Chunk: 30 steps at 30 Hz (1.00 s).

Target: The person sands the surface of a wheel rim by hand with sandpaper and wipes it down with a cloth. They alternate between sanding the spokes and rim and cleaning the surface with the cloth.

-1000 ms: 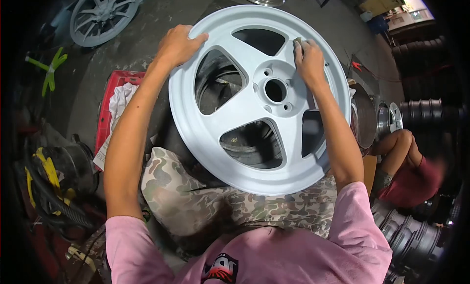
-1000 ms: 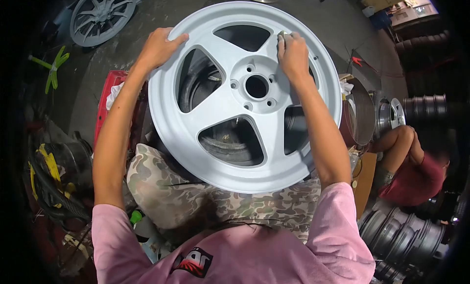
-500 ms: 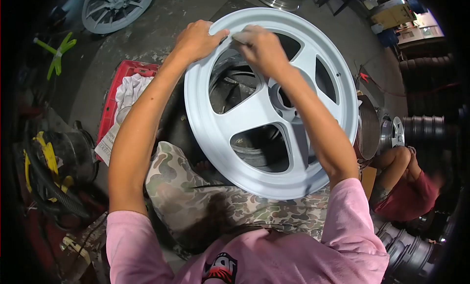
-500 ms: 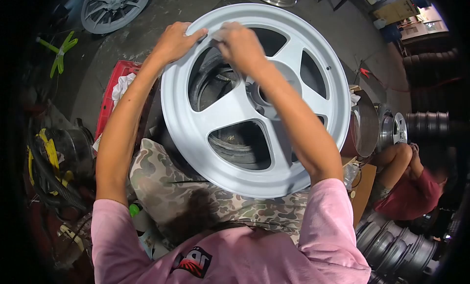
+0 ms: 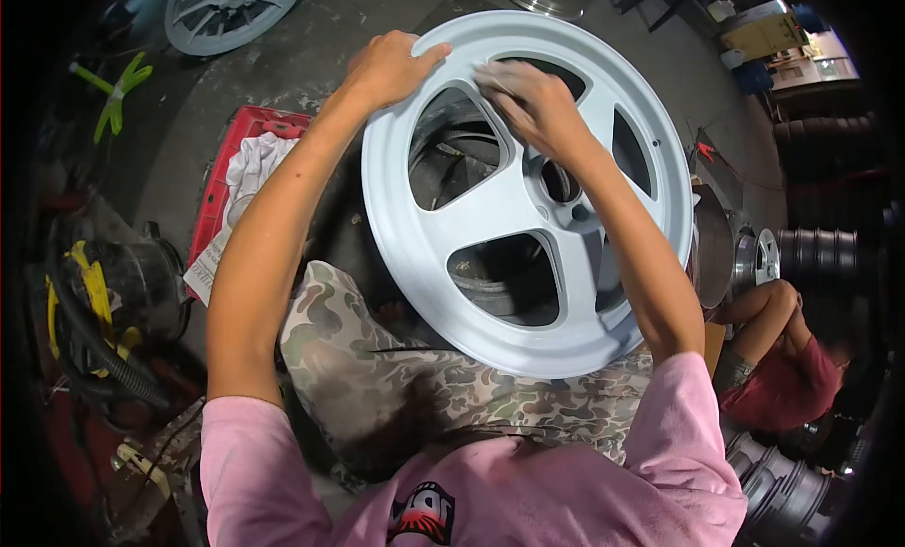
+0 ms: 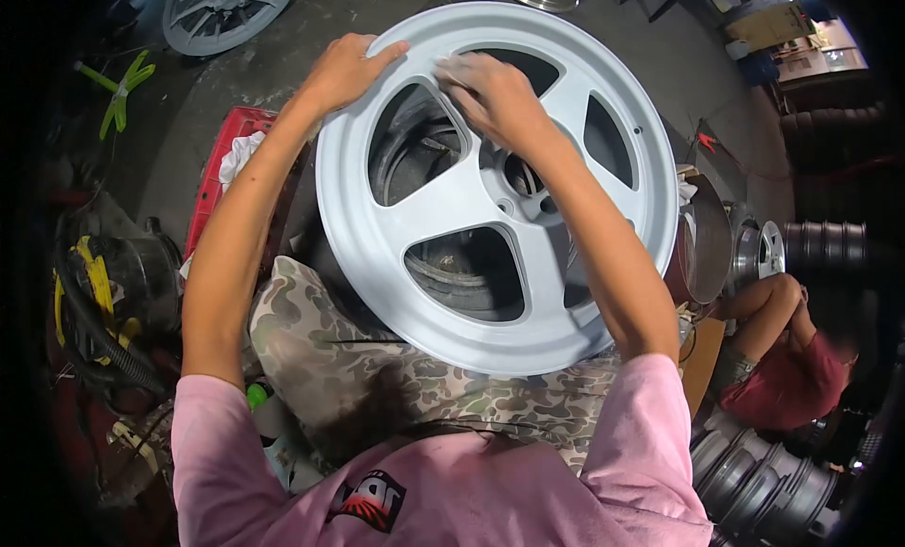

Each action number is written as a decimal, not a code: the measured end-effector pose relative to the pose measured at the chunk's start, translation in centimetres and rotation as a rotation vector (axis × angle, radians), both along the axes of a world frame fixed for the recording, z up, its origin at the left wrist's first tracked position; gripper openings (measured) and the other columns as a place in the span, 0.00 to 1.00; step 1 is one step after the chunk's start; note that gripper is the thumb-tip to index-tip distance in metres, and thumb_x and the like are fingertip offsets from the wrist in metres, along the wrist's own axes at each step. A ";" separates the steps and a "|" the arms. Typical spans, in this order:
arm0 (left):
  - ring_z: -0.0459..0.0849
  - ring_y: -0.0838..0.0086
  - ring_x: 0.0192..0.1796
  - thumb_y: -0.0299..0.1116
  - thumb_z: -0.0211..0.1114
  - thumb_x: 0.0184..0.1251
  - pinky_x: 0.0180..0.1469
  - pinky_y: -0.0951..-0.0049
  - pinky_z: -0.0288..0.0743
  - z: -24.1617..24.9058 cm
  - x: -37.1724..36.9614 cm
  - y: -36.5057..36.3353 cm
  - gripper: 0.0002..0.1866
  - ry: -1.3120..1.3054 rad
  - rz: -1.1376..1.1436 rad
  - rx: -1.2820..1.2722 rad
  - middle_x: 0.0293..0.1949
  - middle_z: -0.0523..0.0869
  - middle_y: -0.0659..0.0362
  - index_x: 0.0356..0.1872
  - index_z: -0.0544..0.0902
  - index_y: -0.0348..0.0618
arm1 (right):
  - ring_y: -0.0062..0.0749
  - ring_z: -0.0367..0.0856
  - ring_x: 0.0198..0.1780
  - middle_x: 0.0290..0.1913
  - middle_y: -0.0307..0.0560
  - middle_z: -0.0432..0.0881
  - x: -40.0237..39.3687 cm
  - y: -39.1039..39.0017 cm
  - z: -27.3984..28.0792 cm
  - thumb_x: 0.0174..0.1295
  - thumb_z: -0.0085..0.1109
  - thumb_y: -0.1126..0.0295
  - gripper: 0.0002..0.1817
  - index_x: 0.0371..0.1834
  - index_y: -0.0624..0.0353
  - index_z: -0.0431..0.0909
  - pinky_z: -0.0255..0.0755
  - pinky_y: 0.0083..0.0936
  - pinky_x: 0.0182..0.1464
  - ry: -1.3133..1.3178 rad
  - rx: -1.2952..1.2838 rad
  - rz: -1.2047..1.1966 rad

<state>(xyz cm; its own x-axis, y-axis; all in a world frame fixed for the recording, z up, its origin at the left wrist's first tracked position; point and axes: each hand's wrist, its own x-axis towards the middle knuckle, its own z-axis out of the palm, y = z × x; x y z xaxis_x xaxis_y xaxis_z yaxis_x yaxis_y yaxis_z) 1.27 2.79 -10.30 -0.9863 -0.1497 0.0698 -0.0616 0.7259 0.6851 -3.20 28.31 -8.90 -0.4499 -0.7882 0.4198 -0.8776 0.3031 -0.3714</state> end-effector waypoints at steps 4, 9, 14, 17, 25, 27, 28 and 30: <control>0.91 0.44 0.53 0.63 0.63 0.72 0.58 0.49 0.82 0.5 0.0 0.6 0.33 -0.010 0.020 -0.044 0.46 0.92 0.39 0.50 0.92 0.39 | 0.48 0.82 0.70 0.67 0.52 0.85 5.9 6.0 0.3 0.71 0.62 0.75 0.19 0.64 0.57 0.86 0.72 0.43 0.75 0.037 0.080 -0.059; 0.90 0.44 0.54 0.63 0.63 0.72 0.58 0.49 0.82 -0.4 -0.6 0.4 0.33 0.034 0.023 -0.103 0.47 0.92 0.40 0.49 0.92 0.38 | 0.51 0.84 0.66 0.64 0.51 0.86 1.7 -0.2 -0.4 0.73 0.61 0.73 0.16 0.61 0.58 0.87 0.78 0.44 0.67 0.048 0.052 -0.065; 0.91 0.45 0.54 0.63 0.63 0.72 0.58 0.49 0.82 -0.8 -0.4 0.1 0.33 0.039 0.018 -0.057 0.47 0.92 0.41 0.50 0.92 0.38 | 0.53 0.84 0.64 0.64 0.53 0.86 2.0 0.2 -0.5 0.72 0.62 0.73 0.16 0.61 0.61 0.86 0.78 0.45 0.66 0.024 0.069 -0.007; 0.91 0.45 0.53 0.63 0.64 0.71 0.58 0.49 0.82 -0.3 -0.4 0.5 0.32 0.024 0.005 -0.031 0.47 0.93 0.42 0.51 0.92 0.41 | 0.54 0.83 0.66 0.65 0.55 0.85 4.7 6.0 -0.6 0.71 0.61 0.75 0.15 0.59 0.62 0.87 0.77 0.44 0.68 0.043 -0.031 -0.163; 0.91 0.46 0.52 0.63 0.65 0.70 0.57 0.47 0.82 -0.4 -0.6 0.6 0.30 0.047 0.042 -0.060 0.46 0.93 0.42 0.48 0.93 0.43 | 0.53 0.75 0.76 0.71 0.54 0.81 15.6 6.1 1.9 0.62 0.66 0.84 0.29 0.69 0.59 0.81 0.70 0.46 0.78 -0.139 0.199 0.183; 0.91 0.46 0.53 0.63 0.65 0.70 0.57 0.47 0.82 -0.5 -0.7 0.5 0.30 0.028 0.047 -0.041 0.46 0.93 0.42 0.48 0.93 0.43 | 0.53 0.76 0.76 0.71 0.54 0.81 14.0 6.9 1.5 0.62 0.66 0.83 0.29 0.69 0.59 0.81 0.70 0.46 0.78 -0.061 0.187 0.065; 0.91 0.46 0.53 0.63 0.65 0.70 0.57 0.47 0.82 -0.7 -0.8 0.5 0.30 0.029 0.042 -0.052 0.47 0.93 0.43 0.48 0.93 0.43 | 0.53 0.76 0.76 0.72 0.55 0.80 13.2 6.9 1.0 0.63 0.66 0.82 0.28 0.69 0.59 0.81 0.71 0.46 0.77 0.022 0.175 -0.056; 0.91 0.45 0.53 0.63 0.65 0.70 0.58 0.47 0.82 -0.4 -0.8 0.5 0.30 0.039 0.038 -0.067 0.47 0.93 0.43 0.47 0.93 0.43 | 0.53 0.76 0.75 0.71 0.55 0.80 14.3 4.6 -1.1 0.63 0.66 0.79 0.28 0.69 0.60 0.80 0.69 0.44 0.79 -0.032 -0.004 0.040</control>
<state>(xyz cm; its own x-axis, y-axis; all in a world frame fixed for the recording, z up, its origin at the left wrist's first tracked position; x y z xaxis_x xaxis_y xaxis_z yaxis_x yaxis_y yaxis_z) 0.43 3.32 -10.68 -0.9762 -0.1811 0.1189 -0.0648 0.7676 0.6377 11.11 32.94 -9.98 -0.4316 -0.8039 0.4092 -0.8766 0.2668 -0.4005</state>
